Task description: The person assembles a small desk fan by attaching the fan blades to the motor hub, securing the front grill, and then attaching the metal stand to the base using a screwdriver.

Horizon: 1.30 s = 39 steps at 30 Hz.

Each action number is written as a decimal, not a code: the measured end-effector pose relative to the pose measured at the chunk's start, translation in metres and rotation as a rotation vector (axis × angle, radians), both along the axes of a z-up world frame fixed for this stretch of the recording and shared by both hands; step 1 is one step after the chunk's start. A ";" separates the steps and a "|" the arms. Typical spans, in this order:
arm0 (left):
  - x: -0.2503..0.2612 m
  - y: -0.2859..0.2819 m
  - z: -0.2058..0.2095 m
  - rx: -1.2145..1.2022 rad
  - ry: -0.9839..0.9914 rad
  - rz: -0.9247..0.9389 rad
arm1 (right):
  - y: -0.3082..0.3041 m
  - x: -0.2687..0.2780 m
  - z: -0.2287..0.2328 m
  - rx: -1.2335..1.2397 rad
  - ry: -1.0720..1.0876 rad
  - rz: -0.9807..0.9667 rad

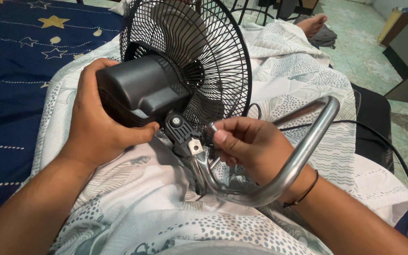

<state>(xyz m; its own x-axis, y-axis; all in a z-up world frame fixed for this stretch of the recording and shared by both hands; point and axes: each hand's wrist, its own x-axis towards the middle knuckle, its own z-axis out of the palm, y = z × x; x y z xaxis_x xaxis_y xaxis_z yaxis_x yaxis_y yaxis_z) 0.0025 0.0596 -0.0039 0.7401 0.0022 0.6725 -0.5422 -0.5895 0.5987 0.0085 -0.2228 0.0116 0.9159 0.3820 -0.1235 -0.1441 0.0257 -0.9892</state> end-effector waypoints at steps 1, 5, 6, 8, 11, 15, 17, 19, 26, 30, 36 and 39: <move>0.000 0.000 0.000 0.012 -0.012 -0.001 | -0.001 0.000 0.001 0.072 0.075 0.021; -0.001 0.000 0.000 0.028 -0.034 -0.008 | -0.006 -0.002 0.007 0.207 0.273 0.082; -0.001 0.000 0.000 0.020 -0.022 -0.011 | -0.006 -0.003 0.008 0.202 0.296 0.088; 0.000 0.000 0.001 0.004 0.003 -0.016 | -0.004 -0.004 0.010 0.194 0.234 0.139; 0.001 0.000 0.002 0.034 -0.034 -0.016 | 0.000 -0.004 0.015 -0.021 0.017 0.137; 0.001 0.001 0.005 0.066 -0.034 -0.012 | 0.007 -0.001 0.030 -0.160 -0.253 0.277; 0.001 0.001 0.006 0.057 -0.025 -0.029 | 0.013 0.003 0.039 -0.374 -0.324 0.411; 0.001 0.002 0.006 0.060 -0.011 -0.026 | 0.025 0.010 0.048 -0.469 -0.455 0.587; 0.003 0.007 -0.001 0.064 -0.046 -0.002 | 0.091 0.013 0.040 -0.425 -0.973 1.022; 0.006 0.011 -0.005 0.003 -0.037 -0.057 | 0.111 0.007 0.033 -0.475 -0.977 1.026; 0.009 0.017 -0.007 0.045 -0.033 -0.033 | 0.136 -0.007 0.019 -0.624 -1.153 0.918; 0.007 0.017 -0.009 0.040 -0.059 -0.061 | 0.138 -0.008 0.015 -0.668 -1.216 0.893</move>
